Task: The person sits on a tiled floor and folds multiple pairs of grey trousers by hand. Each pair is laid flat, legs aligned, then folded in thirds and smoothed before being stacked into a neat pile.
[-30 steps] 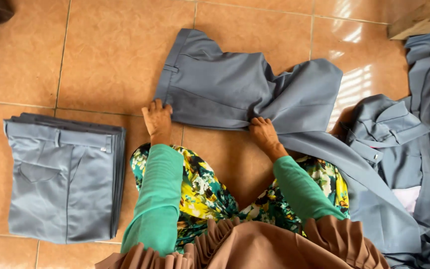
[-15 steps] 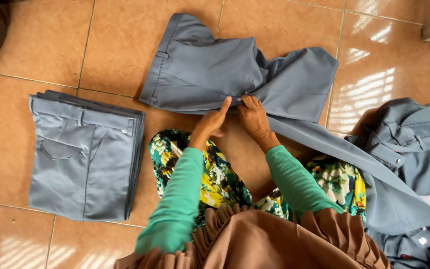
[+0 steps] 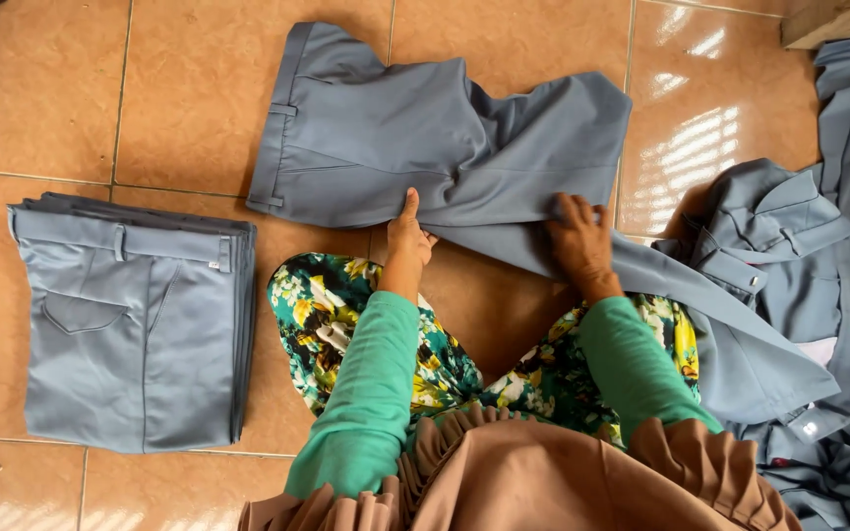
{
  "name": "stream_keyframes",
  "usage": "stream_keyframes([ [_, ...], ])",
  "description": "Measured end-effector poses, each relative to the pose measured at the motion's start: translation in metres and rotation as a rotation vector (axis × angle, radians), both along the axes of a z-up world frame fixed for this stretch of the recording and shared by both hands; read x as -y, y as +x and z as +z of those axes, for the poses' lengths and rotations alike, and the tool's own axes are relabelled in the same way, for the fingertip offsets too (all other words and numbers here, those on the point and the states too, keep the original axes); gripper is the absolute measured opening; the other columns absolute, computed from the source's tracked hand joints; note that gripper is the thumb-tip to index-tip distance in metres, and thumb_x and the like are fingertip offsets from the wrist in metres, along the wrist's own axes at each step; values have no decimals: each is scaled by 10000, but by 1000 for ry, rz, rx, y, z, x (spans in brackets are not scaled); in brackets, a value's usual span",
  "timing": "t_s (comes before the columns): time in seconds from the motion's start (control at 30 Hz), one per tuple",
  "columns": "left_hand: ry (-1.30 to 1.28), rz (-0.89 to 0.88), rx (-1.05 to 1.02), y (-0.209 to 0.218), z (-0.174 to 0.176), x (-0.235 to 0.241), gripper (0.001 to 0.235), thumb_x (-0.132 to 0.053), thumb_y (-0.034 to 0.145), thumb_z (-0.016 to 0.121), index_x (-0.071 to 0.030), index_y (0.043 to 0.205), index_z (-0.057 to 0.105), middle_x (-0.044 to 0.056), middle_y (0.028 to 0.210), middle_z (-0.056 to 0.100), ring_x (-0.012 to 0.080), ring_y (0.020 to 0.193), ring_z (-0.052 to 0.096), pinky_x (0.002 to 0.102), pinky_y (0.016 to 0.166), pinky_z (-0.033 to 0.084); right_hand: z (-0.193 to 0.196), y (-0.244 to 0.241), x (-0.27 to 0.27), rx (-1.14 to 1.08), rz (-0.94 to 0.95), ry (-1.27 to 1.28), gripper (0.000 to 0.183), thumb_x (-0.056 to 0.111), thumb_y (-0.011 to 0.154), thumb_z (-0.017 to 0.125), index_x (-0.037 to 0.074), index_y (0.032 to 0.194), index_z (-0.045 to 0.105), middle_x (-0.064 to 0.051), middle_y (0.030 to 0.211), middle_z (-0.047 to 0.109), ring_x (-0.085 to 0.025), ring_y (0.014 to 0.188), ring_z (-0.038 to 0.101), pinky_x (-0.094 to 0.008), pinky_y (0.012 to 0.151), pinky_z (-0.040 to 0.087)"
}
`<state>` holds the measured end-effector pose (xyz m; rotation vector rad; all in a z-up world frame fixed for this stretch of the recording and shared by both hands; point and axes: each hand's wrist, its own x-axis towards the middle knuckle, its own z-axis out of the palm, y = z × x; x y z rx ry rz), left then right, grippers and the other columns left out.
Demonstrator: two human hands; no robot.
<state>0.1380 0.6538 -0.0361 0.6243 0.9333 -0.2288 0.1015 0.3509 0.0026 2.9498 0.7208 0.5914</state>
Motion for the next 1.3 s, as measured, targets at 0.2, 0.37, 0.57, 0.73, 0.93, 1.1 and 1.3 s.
stream_keyframes([
  [0.2, 26, -54, 25, 3, 9, -6, 925, -421, 865, 849, -13, 1514, 331, 311, 1428, 520, 545, 1276, 528, 675, 1054, 412, -7, 34, 109, 53, -126, -8, 169, 110, 938, 623, 207, 901, 756, 37, 1035, 649, -180, 1039, 648, -367, 938, 505],
  [0.37, 7, -116, 13, 3, -3, -10, 842, -433, 895, 815, 5, 1466, 379, 330, 1348, 567, 544, 1202, 594, 665, 1004, 465, 59, -15, 99, 273, 65, 212, 194, -32, 961, 674, 43, 785, 705, -111, 1033, 613, -357, 993, 585, -451, 890, 502],
  [0.57, 55, -109, -29, 16, -20, -25, 785, -430, 910, 788, -4, 1436, 392, 310, 1235, 588, 513, 1091, 664, 607, 925, 548, 9, -80, 58, -103, 120, 355, 172, 76, 773, 666, 49, 929, 735, -97, 983, 606, -347, 927, 581, -440, 891, 504],
  [0.73, 120, -50, -43, 45, -42, -57, 771, -458, 919, 772, -39, 1440, 387, 323, 1206, 596, 518, 1049, 682, 629, 901, 567, 3, -57, 11, -288, 67, 273, 436, 354, 832, 737, 10, 1099, 731, -110, 1083, 580, -349, 1069, 547, -481, 966, 460],
  [0.93, 397, -4, -149, 80, -50, -154, 822, -593, 911, 674, 31, 1395, 447, 379, 1112, 627, 496, 960, 724, 589, 792, 635, -67, 9, -64, -257, 42, 175, 314, 275, 817, 703, 105, 1079, 740, -15, 1100, 553, -259, 1137, 552, -438, 1033, 461],
  [1.1, 764, -291, -273, 84, -43, -269, 836, -664, 1016, 403, 22, 1494, 392, 349, 1139, 676, 364, 1041, 742, 442, 847, 670, -94, 53, -146, -212, 83, 183, 211, 326, 803, 723, 176, 950, 742, 39, 1067, 551, -198, 1109, 560, -417, 1019, 445],
  [1.3, 378, 403, -210, 67, 38, -262, 883, -626, 970, 534, -45, 1575, 256, 356, 1526, 370, 479, 1435, 405, 689, 1154, 334, -52, 72, -202, -168, 93, 429, 84, 171, 832, 663, 145, 848, 741, 13, 1041, 637, -215, 999, 643, -392, 848, 535],
])
